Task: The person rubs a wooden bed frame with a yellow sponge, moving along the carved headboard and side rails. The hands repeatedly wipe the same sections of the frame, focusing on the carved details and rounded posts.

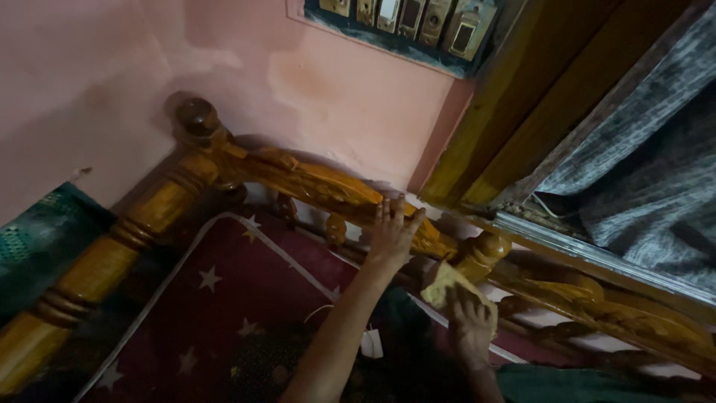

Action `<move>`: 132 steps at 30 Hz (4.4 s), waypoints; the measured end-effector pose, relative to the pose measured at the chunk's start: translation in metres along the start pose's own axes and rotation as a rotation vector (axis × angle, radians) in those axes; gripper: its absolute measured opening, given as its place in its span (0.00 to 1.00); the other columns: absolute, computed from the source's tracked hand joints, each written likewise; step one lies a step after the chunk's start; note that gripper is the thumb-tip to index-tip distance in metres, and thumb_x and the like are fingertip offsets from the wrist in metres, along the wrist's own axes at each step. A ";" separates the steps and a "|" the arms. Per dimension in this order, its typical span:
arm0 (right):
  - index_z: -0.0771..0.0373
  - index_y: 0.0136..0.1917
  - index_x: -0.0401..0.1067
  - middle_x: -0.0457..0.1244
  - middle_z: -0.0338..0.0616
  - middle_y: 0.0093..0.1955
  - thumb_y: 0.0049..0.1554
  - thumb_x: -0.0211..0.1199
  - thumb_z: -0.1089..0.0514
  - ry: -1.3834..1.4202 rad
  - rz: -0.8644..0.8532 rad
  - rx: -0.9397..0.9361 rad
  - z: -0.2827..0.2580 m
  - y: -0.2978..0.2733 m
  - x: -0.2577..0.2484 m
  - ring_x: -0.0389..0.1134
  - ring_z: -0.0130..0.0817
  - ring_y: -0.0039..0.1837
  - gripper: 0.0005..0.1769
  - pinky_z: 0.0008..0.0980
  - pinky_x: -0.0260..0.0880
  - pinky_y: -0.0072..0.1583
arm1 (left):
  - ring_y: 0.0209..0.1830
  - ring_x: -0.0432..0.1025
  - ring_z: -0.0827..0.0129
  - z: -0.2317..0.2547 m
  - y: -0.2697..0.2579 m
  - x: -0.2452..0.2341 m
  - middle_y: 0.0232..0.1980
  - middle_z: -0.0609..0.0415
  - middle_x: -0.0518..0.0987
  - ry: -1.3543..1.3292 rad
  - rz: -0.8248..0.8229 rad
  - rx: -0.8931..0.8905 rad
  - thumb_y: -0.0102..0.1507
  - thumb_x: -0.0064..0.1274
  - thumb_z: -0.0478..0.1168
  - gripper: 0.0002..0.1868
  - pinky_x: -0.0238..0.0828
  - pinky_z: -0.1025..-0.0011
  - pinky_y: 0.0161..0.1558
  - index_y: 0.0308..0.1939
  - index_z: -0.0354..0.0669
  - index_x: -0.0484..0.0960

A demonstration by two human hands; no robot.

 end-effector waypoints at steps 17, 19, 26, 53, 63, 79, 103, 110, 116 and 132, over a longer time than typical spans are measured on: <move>0.51 0.76 0.68 0.62 0.40 0.77 0.53 0.65 0.55 -0.147 0.202 0.392 0.086 -0.022 -0.051 0.66 0.50 0.70 0.36 0.55 0.67 0.64 | 0.82 0.33 0.33 0.007 -0.009 -0.018 0.84 0.38 0.36 -0.136 -0.209 -0.052 0.58 0.63 0.58 0.52 0.25 0.44 0.78 0.80 0.68 0.49; 0.51 0.75 0.68 0.63 0.40 0.77 0.49 0.69 0.55 -0.125 0.155 0.396 0.076 0.000 -0.058 0.66 0.51 0.69 0.39 0.57 0.66 0.60 | 0.82 0.34 0.32 0.007 -0.004 -0.014 0.84 0.37 0.36 -0.131 -0.187 -0.054 0.59 0.62 0.54 0.50 0.26 0.43 0.78 0.80 0.68 0.50; 0.53 0.74 0.66 0.65 0.46 0.68 0.38 0.76 0.52 0.064 0.104 0.502 0.073 0.024 -0.070 0.66 0.56 0.64 0.50 0.61 0.67 0.57 | 0.81 0.33 0.31 0.009 -0.005 -0.005 0.84 0.37 0.35 -0.126 -0.148 -0.064 0.61 0.58 0.41 0.48 0.32 0.41 0.76 0.81 0.67 0.50; 0.66 0.68 0.69 0.68 0.61 0.55 0.49 0.73 0.42 0.303 0.233 0.584 0.057 0.036 -0.077 0.70 0.56 0.55 0.40 0.48 0.72 0.55 | 0.86 0.29 0.55 0.089 -0.018 0.015 0.86 0.48 0.38 -0.130 -0.392 0.113 0.56 0.66 0.47 0.56 0.23 0.31 0.75 0.81 0.60 0.48; 0.65 0.76 0.64 0.64 0.58 0.67 0.44 0.70 0.54 0.280 0.186 0.522 0.053 0.024 -0.082 0.63 0.60 0.67 0.47 0.55 0.68 0.65 | 0.86 0.29 0.54 0.089 -0.019 0.027 0.86 0.48 0.37 -0.096 -0.409 0.132 0.56 0.66 0.47 0.56 0.26 0.31 0.75 0.82 0.59 0.48; 0.66 0.71 0.65 0.66 0.60 0.62 0.54 0.69 0.51 0.560 0.311 0.540 0.047 0.016 -0.035 0.68 0.58 0.61 0.35 0.52 0.71 0.61 | 0.85 0.36 0.53 0.089 -0.021 0.006 0.85 0.46 0.44 -0.075 -0.292 0.140 0.57 0.64 0.46 0.52 0.28 0.29 0.73 0.81 0.57 0.50; 0.47 0.72 0.65 0.58 0.48 0.75 0.52 0.62 0.48 -0.029 0.093 0.360 0.100 0.006 -0.070 0.54 0.59 0.72 0.34 0.64 0.58 0.66 | 0.51 0.75 0.36 0.162 0.009 0.025 0.57 0.32 0.77 -0.795 -0.013 -0.267 0.60 0.64 0.49 0.43 0.73 0.48 0.51 0.71 0.37 0.58; 0.48 0.71 0.67 0.57 0.40 0.76 0.52 0.63 0.44 -0.304 -0.138 0.236 0.110 0.020 -0.079 0.51 0.48 0.77 0.34 0.65 0.54 0.70 | 0.43 0.78 0.39 0.163 0.018 0.055 0.54 0.35 0.77 -0.659 0.066 -0.258 0.57 0.65 0.50 0.43 0.76 0.49 0.42 0.66 0.33 0.60; 0.42 0.72 0.65 0.54 0.36 0.78 0.54 0.63 0.53 -0.543 -0.272 0.119 0.104 0.021 -0.089 0.48 0.48 0.76 0.33 0.63 0.49 0.72 | 0.44 0.78 0.42 0.163 0.018 0.055 0.53 0.37 0.78 -0.616 -0.045 -0.292 0.58 0.65 0.51 0.41 0.77 0.51 0.45 0.65 0.35 0.60; 0.54 0.68 0.73 0.63 0.43 0.69 0.46 0.62 0.62 0.024 0.224 0.157 0.145 0.002 -0.095 0.59 0.52 0.72 0.34 0.60 0.55 0.76 | 0.47 0.77 0.42 0.157 0.023 0.051 0.58 0.36 0.76 -0.628 -0.100 -0.311 0.56 0.66 0.53 0.41 0.76 0.53 0.47 0.65 0.39 0.63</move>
Point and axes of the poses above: each hand's wrist, its own y-axis towards the middle knuckle, its own x-axis out of the palm, z = x × y, the point moved 3 cm from there along y, towards the middle knuckle
